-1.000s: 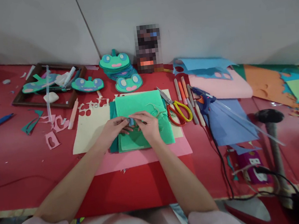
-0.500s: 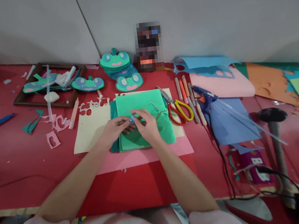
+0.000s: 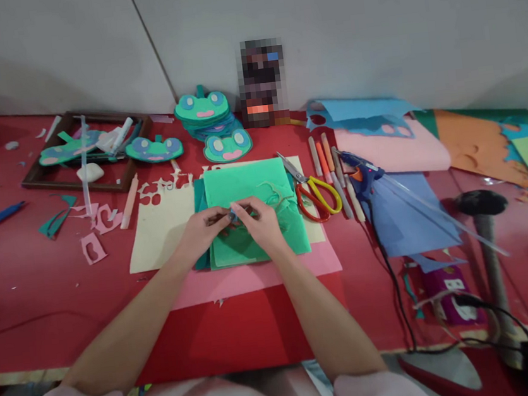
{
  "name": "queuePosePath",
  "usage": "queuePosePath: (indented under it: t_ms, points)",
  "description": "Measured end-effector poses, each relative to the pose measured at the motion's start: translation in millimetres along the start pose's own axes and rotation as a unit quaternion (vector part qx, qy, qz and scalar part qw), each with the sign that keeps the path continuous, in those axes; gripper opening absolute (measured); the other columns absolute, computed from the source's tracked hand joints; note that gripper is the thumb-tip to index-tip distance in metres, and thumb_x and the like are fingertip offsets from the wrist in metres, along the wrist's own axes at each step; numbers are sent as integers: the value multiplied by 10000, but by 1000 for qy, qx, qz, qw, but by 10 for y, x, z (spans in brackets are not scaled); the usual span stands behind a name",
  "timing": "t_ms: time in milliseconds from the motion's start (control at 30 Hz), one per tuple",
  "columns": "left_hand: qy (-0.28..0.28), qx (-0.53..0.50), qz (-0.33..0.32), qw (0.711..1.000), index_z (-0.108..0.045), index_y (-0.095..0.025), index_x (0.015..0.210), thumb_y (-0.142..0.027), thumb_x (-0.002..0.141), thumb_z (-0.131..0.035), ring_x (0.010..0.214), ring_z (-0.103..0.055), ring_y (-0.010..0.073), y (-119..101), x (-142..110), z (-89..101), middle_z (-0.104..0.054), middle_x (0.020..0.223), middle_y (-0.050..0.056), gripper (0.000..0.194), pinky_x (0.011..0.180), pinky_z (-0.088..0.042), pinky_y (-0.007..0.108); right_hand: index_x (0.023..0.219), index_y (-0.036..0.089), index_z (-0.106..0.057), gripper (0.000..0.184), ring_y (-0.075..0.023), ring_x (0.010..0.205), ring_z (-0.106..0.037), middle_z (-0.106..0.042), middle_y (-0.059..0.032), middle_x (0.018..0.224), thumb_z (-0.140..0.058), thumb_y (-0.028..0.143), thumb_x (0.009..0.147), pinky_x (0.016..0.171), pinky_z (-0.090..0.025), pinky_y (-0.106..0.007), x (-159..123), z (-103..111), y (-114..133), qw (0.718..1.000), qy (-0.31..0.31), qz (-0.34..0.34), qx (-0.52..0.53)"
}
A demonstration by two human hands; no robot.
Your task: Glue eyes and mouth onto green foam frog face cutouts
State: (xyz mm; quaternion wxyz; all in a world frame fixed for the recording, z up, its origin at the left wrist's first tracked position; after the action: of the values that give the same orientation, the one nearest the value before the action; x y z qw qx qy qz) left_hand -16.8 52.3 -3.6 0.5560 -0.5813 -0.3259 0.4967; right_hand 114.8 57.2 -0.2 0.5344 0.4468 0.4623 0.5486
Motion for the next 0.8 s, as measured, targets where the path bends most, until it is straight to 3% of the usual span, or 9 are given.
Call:
queuePosePath:
  t_ms: [300,467,800]
  points:
    - [-48,81,-22,995,-616,-187,879,-411,773,-599,682,-606,130,23,-32,29,-652,756,14,249,631,-492,242,771,208,-651,221,-110,671,-565,-617,-12,764,-602,424,775,560,-443,-225,8,25,17,998,-13,42,-33]
    - [-27,77,-26,996,-582,-186,752,-377,806,-557,637,-599,119,13,-31,7,-639,689,-4,199,623,-485,237,783,208,-649,224,-103,658,-553,-613,-13,778,-603,427,775,552,-434,-221,6,20,0,998,-13,38,-38]
    - [-16,98,-35,994,-611,-186,755,-441,863,-442,616,-559,111,19,-9,6,-616,687,-1,324,568,-464,210,754,207,-645,257,-110,640,-552,-588,-5,708,-568,448,794,542,-430,-225,10,21,9,999,-11,26,-30]
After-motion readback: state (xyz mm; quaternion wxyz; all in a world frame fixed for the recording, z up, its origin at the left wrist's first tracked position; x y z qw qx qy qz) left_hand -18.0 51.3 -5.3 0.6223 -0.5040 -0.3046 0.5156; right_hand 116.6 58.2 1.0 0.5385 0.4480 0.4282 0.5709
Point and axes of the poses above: each hand's wrist, its own x-axis towards the middle knuckle, its own z-axis out of the back of the hand, y = z × x, the point moved 6 cm from there along x, towards the middle knuckle
